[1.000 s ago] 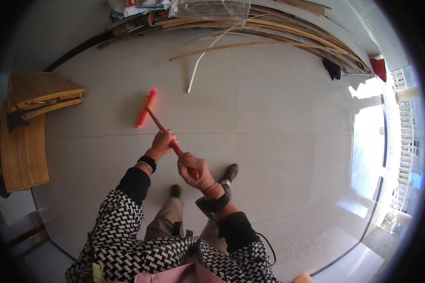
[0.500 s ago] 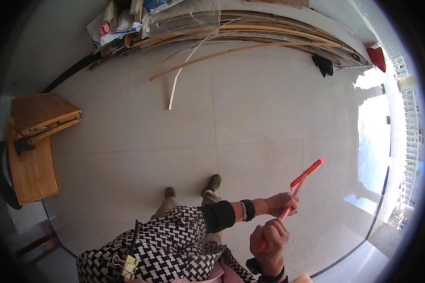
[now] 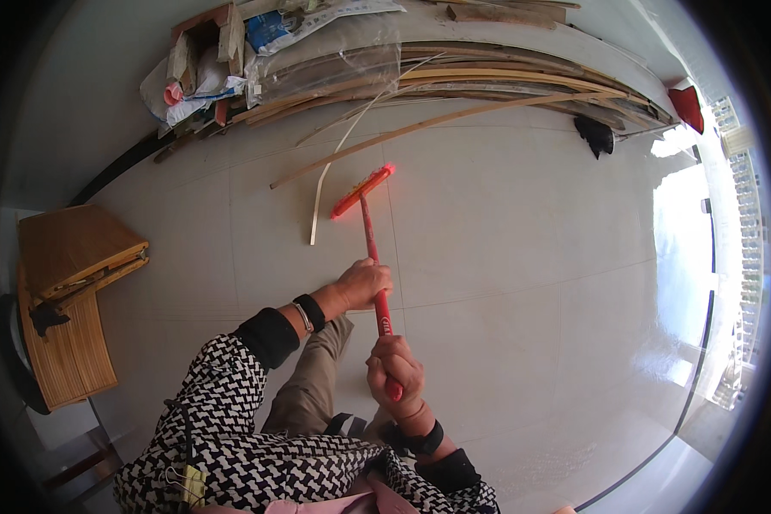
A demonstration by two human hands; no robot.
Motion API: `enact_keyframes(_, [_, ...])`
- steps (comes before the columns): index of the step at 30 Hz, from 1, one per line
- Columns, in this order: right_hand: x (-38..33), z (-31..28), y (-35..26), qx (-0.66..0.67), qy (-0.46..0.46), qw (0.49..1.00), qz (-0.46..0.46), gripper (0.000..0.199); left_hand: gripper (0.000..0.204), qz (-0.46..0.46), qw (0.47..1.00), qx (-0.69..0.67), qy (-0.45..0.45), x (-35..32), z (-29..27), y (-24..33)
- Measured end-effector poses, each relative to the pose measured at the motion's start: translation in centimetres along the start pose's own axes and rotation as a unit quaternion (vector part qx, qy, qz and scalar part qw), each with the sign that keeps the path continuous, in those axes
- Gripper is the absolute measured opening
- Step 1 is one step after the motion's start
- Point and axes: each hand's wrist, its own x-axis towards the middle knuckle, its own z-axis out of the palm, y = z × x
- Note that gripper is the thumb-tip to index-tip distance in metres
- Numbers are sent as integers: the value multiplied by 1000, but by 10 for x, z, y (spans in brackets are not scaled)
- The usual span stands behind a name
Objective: The person sweeps a tiled floor using a red broom, moving debris toward a central area. The person works around stacked wooden planks and a bucket, then sweeps along a black border and near a staircase railing.
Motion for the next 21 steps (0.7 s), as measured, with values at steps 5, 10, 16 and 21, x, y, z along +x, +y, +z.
enact_keyframes(5, [126,108,91,57,16,997,40,6,15,-62,995,78,-9,27,-80,-192])
enact_keyframes(10, [181,155,145,112,34,993,23,13,11,-139,984,109,-23,33,-109,-273])
enact_keyframes(16, [217,186,209,163,15,986,30,9,8,-181,980,81,-11,34,-99,-340])
enact_keyframes(21, [243,179,220,108,64,975,185,8,9,-146,987,69,-15,84,-88,-362])
